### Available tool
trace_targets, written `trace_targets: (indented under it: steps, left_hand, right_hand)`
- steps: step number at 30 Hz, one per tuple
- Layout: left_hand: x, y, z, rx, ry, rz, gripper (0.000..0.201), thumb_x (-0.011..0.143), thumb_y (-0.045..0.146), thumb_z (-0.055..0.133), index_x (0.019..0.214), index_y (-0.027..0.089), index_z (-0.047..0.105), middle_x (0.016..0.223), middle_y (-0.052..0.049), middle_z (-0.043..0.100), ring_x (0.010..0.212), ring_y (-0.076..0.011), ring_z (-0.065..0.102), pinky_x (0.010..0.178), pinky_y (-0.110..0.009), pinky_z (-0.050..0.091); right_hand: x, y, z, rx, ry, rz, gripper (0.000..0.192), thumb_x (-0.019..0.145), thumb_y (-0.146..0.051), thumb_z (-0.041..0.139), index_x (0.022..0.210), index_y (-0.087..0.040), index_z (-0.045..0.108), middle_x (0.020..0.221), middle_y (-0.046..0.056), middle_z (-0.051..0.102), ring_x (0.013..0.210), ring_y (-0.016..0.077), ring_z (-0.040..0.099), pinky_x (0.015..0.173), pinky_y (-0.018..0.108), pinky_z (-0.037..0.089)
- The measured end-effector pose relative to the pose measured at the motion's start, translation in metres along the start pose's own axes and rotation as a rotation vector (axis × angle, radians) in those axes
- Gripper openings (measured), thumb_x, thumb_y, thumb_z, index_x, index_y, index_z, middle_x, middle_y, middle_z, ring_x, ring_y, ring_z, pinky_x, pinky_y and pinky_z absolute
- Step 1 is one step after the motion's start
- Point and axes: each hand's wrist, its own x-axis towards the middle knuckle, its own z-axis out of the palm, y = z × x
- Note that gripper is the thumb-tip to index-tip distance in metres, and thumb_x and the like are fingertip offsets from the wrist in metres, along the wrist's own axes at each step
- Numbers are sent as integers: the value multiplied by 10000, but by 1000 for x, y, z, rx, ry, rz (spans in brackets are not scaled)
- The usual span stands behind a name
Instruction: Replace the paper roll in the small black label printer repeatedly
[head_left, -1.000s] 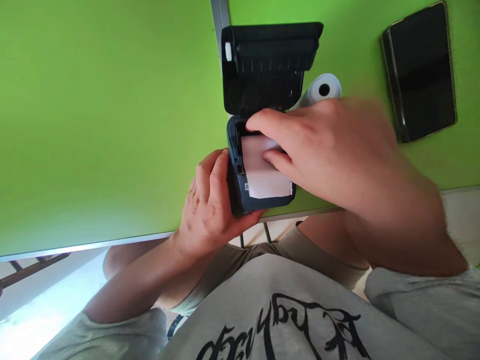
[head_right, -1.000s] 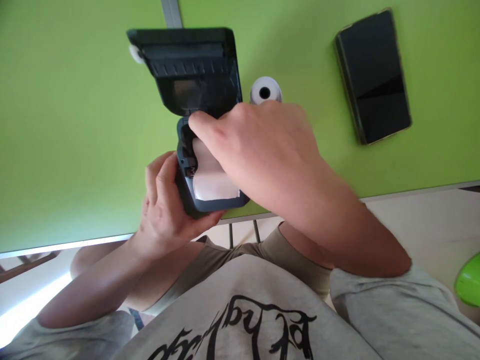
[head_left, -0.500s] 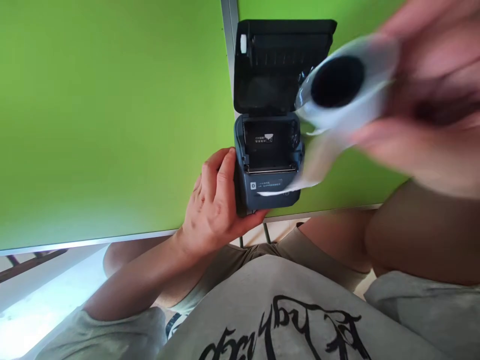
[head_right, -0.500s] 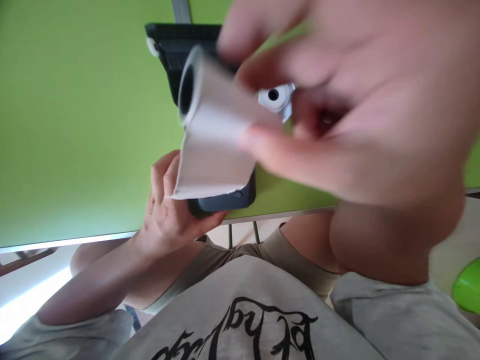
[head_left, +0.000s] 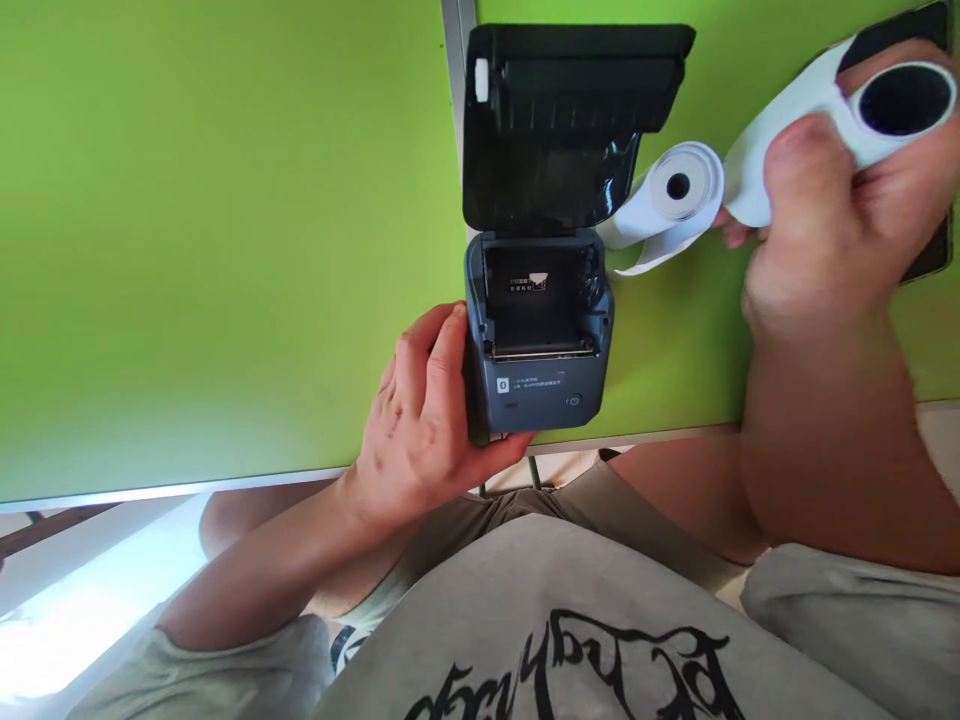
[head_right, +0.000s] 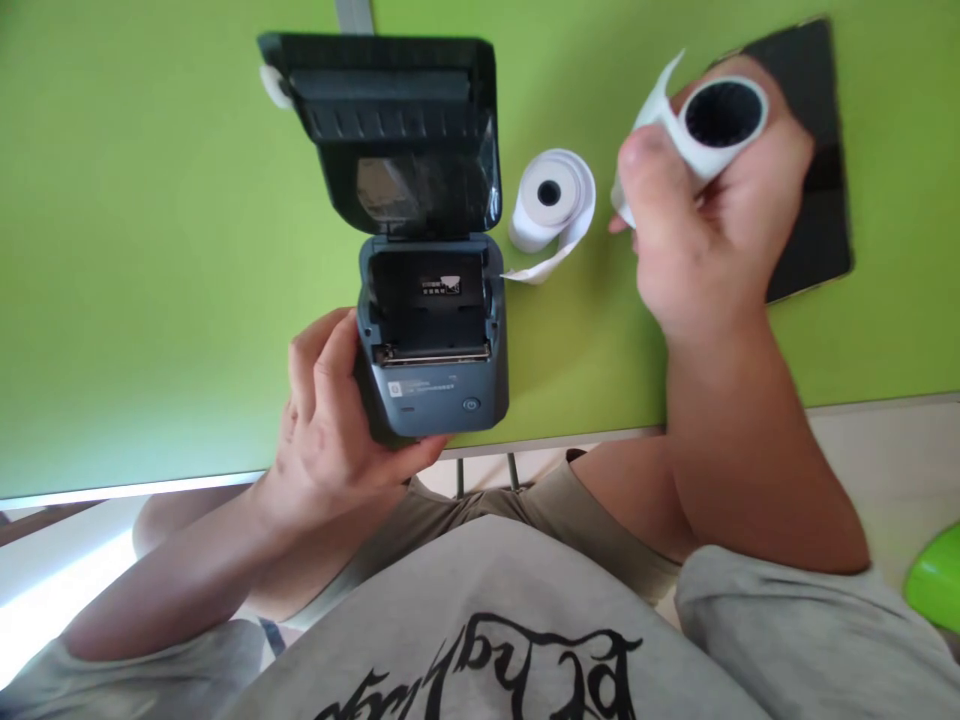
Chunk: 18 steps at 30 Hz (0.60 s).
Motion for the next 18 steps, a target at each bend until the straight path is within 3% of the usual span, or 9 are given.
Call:
trace_targets:
  steps: [4, 9, 11, 14, 18]
  left_hand:
    - [0, 0, 0, 9, 3, 20, 1043, 841, 692, 698, 1570, 75, 278, 1393, -237, 547, 1287, -336, 594, 1024, -412, 562]
    - [-2, -2, 0, 21, -3, 28, 1044, 846, 659, 709, 1581, 70, 258, 1405, -247, 537, 1291, -344, 592, 1013, -418, 566]
    - [-2, -2, -1, 20, -16, 23, 1025, 861, 649, 695, 1587, 77, 251, 1412, -242, 532, 1293, -339, 594, 1019, -413, 566]
    - [-3, -2, -2, 13, -26, 29, 1004, 879, 648, 672, 1596, 93, 241, 1419, -236, 529, 1298, -342, 596, 1033, -421, 564]
    - [-3, -1, -2, 29, -29, 24, 975, 898, 643, 642, 1599, 102, 236, 1418, -232, 533, 1301, -341, 598, 1035, -424, 568]
  right_hand:
    - [3, -2, -4, -173, 49, -127, 464, 920, -633, 585, 769, -205, 493, 703, 4, 455, 675, 101, 435, 801, 338, 432]
    - [7, -4, -7, -204, 24, -168, 308, 930, -447, 613, 955, -140, 604, 834, 77, 534, 730, 119, 467, 706, 307, 407]
    - [7, -5, -7, -228, -14, -141, 318, 918, -390, 619, 1069, -110, 599, 959, 114, 566, 799, 125, 516, 676, 285, 420]
    - [6, -3, -7, -266, -50, -43, 324, 864, -321, 636, 1129, -144, 576, 1054, 92, 572, 846, 121, 550, 666, 267, 422]
    - [7, 7, -9, -366, -90, -11, 381, 796, -219, 586, 1163, -180, 492, 1123, 97, 550, 961, 167, 566, 871, 346, 456]
